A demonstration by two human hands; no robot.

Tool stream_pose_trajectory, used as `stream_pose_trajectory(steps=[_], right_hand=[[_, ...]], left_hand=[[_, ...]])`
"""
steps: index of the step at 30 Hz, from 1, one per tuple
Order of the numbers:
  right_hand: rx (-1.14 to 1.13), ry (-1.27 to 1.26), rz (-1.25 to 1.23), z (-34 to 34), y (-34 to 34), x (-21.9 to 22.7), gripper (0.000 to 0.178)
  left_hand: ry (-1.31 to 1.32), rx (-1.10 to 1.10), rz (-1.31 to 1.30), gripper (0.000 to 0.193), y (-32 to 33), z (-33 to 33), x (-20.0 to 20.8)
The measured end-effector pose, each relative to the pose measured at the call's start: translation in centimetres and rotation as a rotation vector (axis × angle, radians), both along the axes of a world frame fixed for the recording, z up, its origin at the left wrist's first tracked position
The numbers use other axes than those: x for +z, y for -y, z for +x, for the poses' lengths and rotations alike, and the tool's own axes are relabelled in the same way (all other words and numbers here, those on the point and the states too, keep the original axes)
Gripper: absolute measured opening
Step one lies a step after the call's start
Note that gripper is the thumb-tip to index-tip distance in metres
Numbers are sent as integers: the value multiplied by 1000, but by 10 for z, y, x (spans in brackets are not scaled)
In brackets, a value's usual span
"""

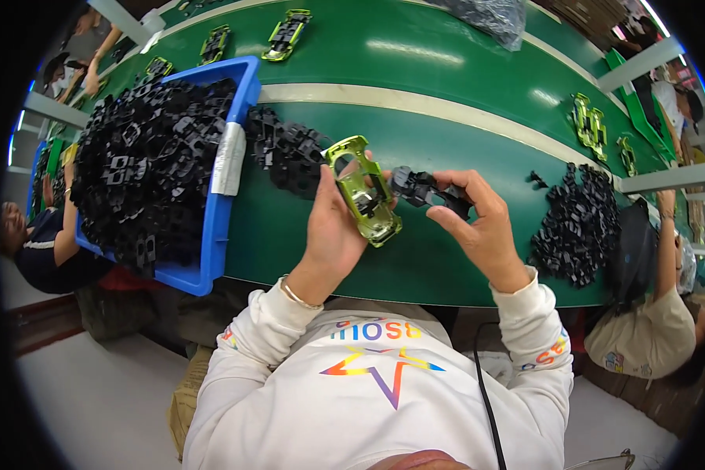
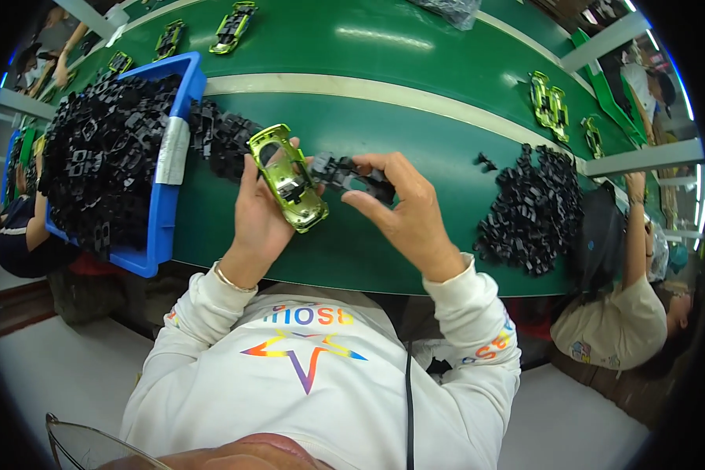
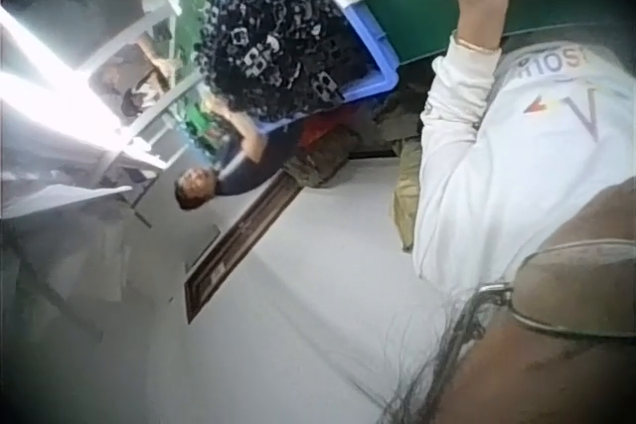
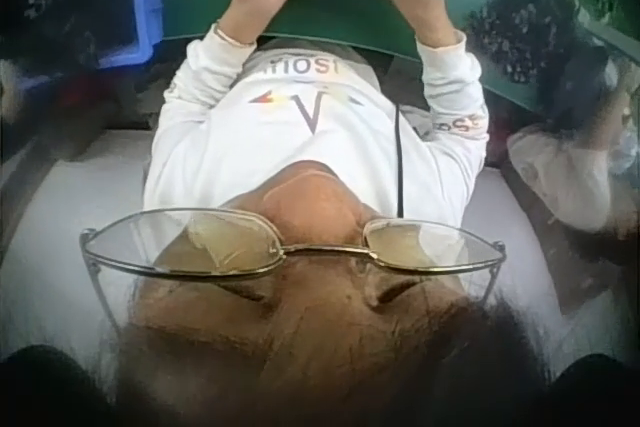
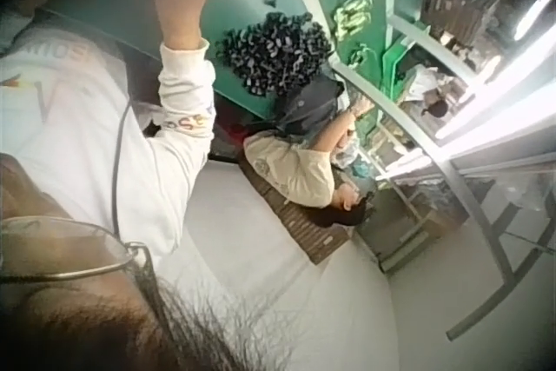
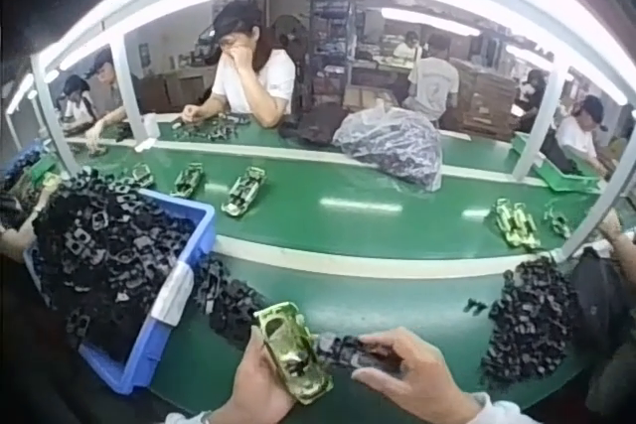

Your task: The person assembles toy cars by inserting plastic interior components into car bodies by hand and placing the assembled cars onto the conveyor line.

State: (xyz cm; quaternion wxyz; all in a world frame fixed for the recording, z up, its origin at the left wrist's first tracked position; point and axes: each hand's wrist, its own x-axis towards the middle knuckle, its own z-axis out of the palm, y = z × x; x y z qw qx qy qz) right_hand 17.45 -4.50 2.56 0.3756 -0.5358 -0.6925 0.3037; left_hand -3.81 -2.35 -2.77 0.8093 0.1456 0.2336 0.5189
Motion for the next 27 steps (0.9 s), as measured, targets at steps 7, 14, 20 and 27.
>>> stream_pose_trajectory(steps=[7,14,20,27], right_hand=[[-99,-88,240,-67,-8,-9,38],[-19,159,282,-70,-3,-2,48],[-95,306,486,-74,-8,-7,44],[-105,233,422,-84,-9,-5,42]], left_hand=[[-32,137,44,60,4,14,10],[-28,154,38,56,1,11,7],[-25,122,76,57,3,9,13],[-65,172,84,59,4,9,9]])
